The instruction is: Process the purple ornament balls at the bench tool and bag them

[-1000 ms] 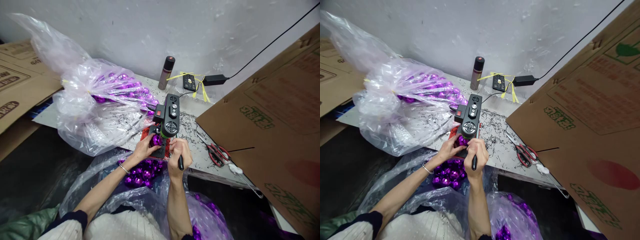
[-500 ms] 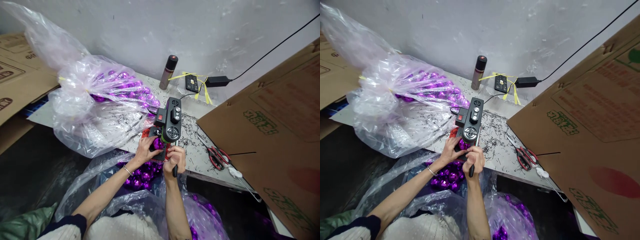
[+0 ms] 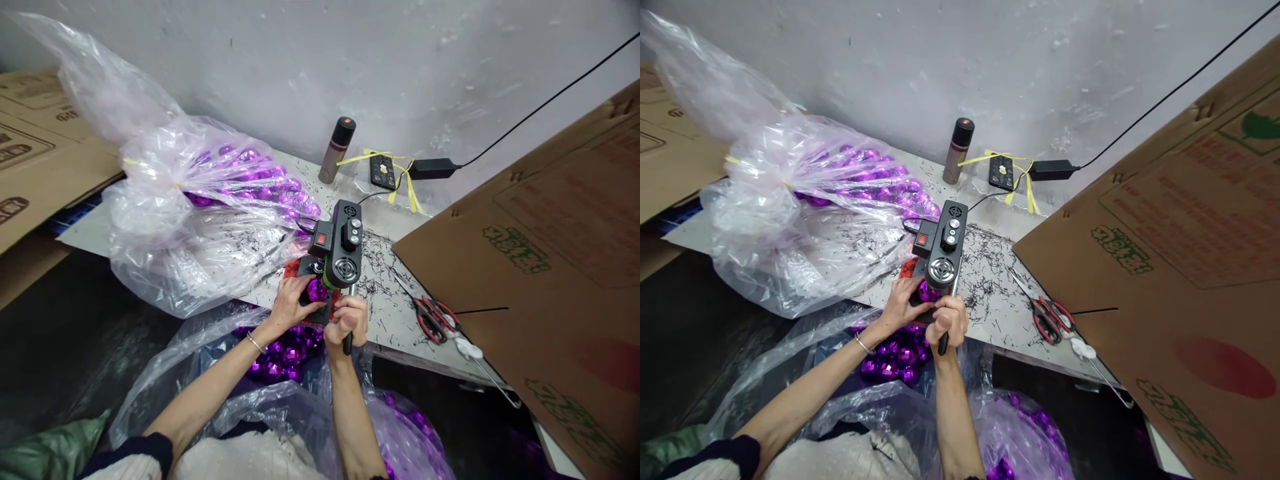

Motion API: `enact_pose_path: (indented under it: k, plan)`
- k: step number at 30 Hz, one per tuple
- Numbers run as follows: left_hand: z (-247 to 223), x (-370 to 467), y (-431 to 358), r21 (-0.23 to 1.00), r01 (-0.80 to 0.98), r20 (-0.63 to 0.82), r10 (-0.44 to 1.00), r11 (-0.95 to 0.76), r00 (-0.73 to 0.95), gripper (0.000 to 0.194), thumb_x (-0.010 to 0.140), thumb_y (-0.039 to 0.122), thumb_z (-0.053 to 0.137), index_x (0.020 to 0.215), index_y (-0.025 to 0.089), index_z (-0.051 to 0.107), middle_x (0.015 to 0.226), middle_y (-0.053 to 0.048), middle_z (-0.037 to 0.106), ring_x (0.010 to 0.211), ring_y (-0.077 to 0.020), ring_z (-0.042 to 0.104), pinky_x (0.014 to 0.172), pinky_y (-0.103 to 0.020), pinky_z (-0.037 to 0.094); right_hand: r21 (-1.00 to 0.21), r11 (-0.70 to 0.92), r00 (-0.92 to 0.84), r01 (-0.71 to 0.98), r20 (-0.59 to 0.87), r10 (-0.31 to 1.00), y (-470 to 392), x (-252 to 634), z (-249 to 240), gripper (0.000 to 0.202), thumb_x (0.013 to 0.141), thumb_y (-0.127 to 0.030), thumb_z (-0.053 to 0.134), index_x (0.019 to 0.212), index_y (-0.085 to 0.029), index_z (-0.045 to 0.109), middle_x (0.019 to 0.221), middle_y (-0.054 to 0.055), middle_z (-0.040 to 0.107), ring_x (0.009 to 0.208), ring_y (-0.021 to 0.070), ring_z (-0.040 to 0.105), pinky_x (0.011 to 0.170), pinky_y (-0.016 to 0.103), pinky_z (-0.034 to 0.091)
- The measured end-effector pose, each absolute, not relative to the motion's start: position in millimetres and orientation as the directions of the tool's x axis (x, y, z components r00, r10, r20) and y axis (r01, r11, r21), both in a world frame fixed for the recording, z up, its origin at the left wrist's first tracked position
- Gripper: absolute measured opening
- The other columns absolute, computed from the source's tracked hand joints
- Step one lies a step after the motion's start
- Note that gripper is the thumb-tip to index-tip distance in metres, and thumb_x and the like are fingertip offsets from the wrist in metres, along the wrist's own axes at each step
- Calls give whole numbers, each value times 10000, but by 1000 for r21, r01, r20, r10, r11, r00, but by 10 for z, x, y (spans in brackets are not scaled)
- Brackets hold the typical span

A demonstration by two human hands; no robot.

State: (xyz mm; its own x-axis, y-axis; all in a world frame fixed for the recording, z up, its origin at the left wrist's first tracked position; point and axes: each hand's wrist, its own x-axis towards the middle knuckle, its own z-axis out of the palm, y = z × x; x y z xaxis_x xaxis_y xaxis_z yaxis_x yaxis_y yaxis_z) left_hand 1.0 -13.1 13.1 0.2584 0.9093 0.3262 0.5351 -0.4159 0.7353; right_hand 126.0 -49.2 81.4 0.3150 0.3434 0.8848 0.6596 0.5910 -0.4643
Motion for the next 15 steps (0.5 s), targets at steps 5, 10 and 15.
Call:
enact_pose_path:
  k: [5, 10, 15]
  plan:
    - [112, 20, -131, 720, 541, 347, 900, -436, 263, 634, 923, 541, 831, 1430, 192, 678, 1325, -154, 778, 1184, -339, 716, 1088, -495, 519, -444, 604, 296, 661, 895, 335, -466, 1282, 762, 393, 1126, -266, 364, 755, -239, 490, 729, -29, 552, 644, 134, 540, 701, 336, 474]
    - [118, 35, -103, 724, 532, 356, 898, -440, 260, 610, 911, 516, 845, 1413, 209, 685, 1300, -149, 785, 1181, -349, 731, 1068, -519, 551, -390, 645, 239, 657, 919, 313, -458, 1286, 750, 400, 1116, -295, 394, 732, -237, 492, 736, -33, 571, 615, 129, 546, 636, 316, 458]
    - [165, 19, -110, 778, 453, 330, 897, -435, 293, 624, 895, 518, 850, 1414, 220, 674, 1338, -161, 770, 1242, -367, 717, 1106, -565, 542, -614, 547, 408, 569, 788, 461, -531, 1251, 1215, 445, 1110, -280, 440, 671, -235, 498, 673, -31, 552, 615, 134, 565, 610, 302, 435]
